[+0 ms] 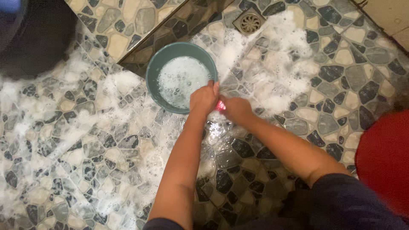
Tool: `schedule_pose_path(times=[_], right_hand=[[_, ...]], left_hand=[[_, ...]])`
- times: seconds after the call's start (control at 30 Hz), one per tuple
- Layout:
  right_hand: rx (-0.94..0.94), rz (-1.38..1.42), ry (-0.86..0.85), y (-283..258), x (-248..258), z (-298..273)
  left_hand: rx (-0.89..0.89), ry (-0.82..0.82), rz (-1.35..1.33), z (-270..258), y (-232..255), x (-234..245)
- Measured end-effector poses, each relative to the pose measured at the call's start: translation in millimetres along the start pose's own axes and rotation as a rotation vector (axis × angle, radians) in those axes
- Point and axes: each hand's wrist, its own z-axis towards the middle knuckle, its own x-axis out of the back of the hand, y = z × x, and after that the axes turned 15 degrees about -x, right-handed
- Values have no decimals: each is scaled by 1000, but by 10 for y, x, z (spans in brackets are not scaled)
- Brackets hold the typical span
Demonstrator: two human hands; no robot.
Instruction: The person scrubs a tiled floor using a pink brush and soapy water from a green basin, moving the brush in circular and back-and-forth motions while dipping it into the basin for more soap.
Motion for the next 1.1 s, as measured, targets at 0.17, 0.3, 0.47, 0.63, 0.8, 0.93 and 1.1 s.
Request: schedule_pose_path(times=[0.17, 0.3, 0.47, 0.63, 0.8, 0.93, 1.1], right_hand=[[-289, -32, 223, 415, 518, 672], [-387, -6, 224, 425, 714, 909], [-132, -13, 1, 98, 63, -65], [-270, -52, 88, 609, 386, 140], [-400, -123, 385, 1176, 857, 605], [-214, -141, 84, 807, 410, -5], [-156, -167, 67, 889, 531, -76]], left_hand=[[12, -54, 21, 13, 9, 1], [10, -48, 40, 44, 12, 7], [-6, -74, 57, 49, 70, 32], [-163, 50, 250, -25, 105, -122], [-315, 228, 464, -2, 115, -306], [-457, 286, 586, 85, 201, -471], [-535, 268, 483, 403, 272, -791]])
